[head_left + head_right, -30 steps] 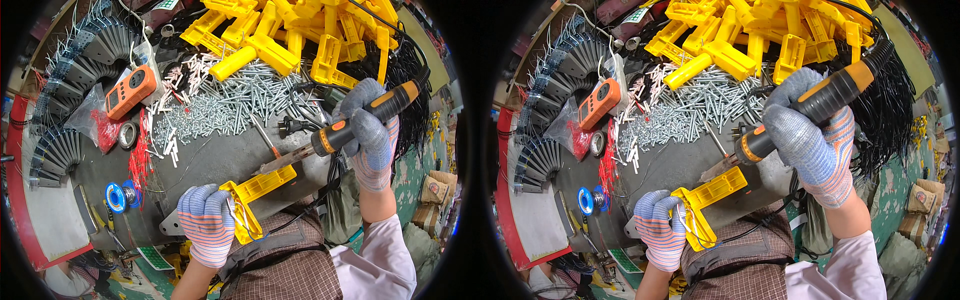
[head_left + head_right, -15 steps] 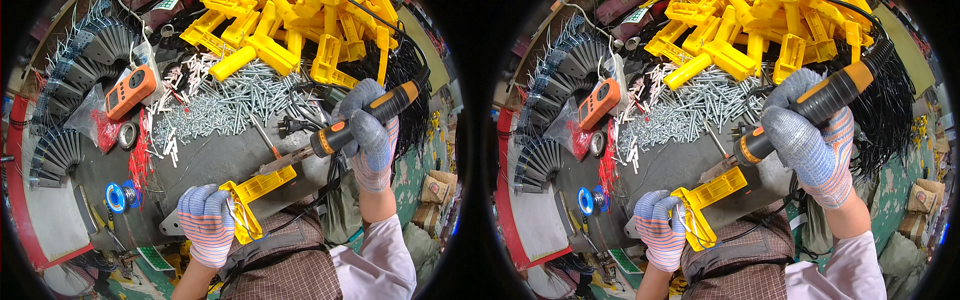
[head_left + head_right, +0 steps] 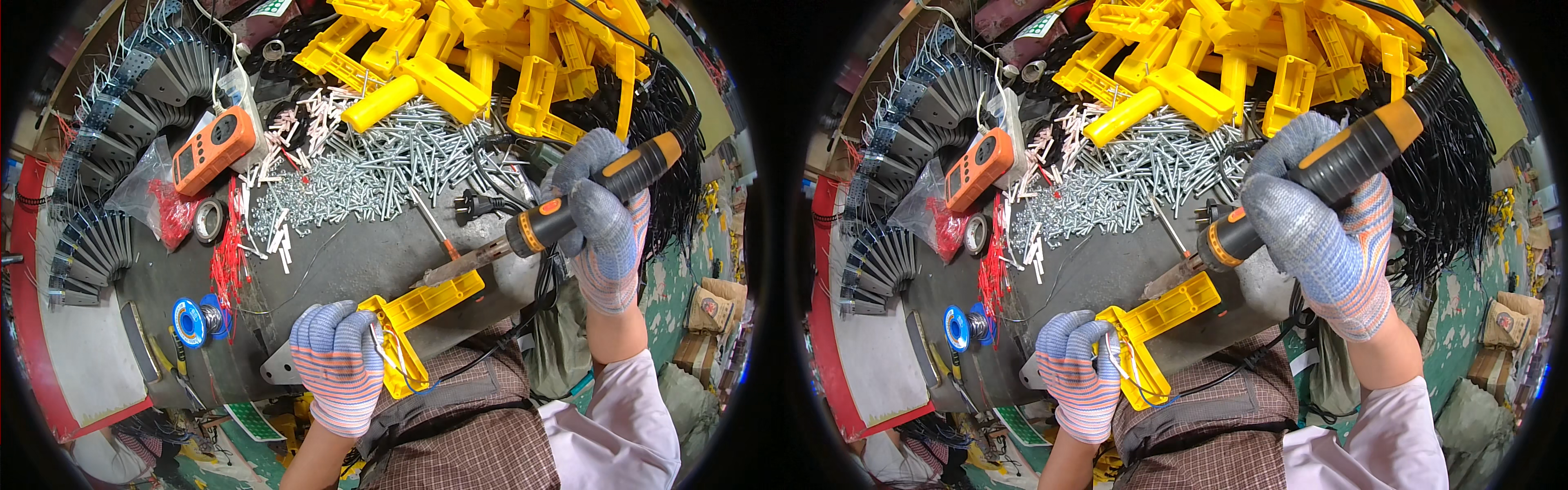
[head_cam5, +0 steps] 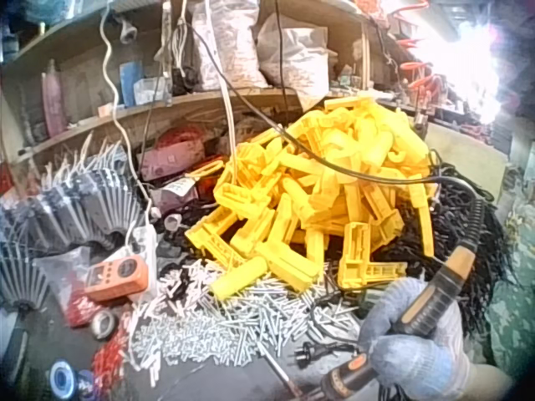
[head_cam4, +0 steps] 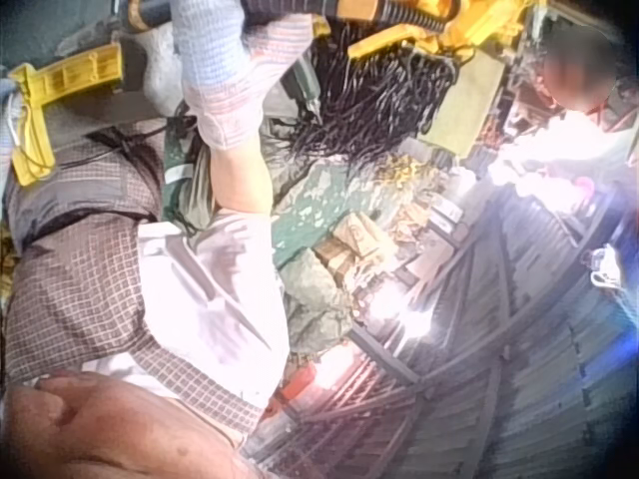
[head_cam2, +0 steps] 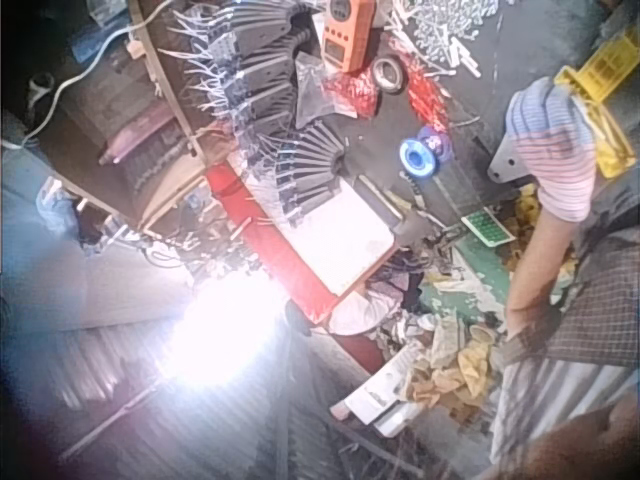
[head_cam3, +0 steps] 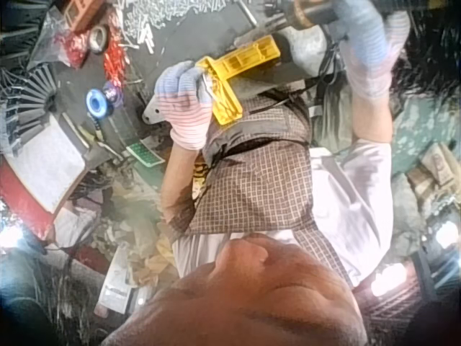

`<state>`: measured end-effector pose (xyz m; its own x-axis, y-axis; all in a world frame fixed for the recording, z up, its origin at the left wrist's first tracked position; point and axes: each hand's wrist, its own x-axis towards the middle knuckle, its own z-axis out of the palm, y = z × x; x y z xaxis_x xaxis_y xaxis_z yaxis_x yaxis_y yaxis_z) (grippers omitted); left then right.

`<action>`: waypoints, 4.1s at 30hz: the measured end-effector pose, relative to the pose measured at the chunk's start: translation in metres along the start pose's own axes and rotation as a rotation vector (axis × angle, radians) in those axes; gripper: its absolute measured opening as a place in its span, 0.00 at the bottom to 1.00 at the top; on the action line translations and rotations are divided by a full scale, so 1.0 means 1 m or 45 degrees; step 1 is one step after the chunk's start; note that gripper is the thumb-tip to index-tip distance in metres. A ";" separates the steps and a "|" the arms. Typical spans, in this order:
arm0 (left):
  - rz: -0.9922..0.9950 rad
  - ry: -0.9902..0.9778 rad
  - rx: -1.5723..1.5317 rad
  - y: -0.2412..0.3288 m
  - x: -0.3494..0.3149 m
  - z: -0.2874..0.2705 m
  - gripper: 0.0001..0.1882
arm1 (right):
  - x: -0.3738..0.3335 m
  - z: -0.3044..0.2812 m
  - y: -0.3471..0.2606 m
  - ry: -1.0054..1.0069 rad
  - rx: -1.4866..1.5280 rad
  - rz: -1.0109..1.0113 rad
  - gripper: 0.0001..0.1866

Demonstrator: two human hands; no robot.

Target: The person solders red wires to circuit boards with a soldering iron, then assembles the circuit boards and screws into yellow plastic housings using an electric screwdriver and pliers.

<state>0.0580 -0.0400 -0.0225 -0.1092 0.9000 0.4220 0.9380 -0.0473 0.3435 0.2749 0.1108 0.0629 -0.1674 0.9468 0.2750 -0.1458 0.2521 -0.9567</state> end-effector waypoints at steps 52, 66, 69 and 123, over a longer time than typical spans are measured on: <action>0.019 0.016 -0.148 -0.034 -0.037 -0.037 0.24 | 0.133 0.143 0.081 -0.515 -1.337 -0.950 0.27; 0.032 -0.061 0.042 -0.043 -0.049 -0.018 0.33 | 0.013 -0.031 0.023 -0.157 -1.392 -0.427 0.06; 0.028 -0.076 0.048 -0.042 -0.050 -0.021 0.32 | -0.012 -0.047 0.019 -0.296 -1.493 -0.382 0.08; -0.317 0.596 -0.211 -0.048 -0.094 -0.076 0.20 | 0.182 0.262 0.023 -1.170 -1.927 -0.507 0.14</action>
<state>-0.0019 -0.1556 -0.0146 -0.4911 0.6057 0.6261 0.8049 0.0406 0.5921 -0.0141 0.2364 0.1156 -0.8502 0.5233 -0.0579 0.5199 0.8518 0.0652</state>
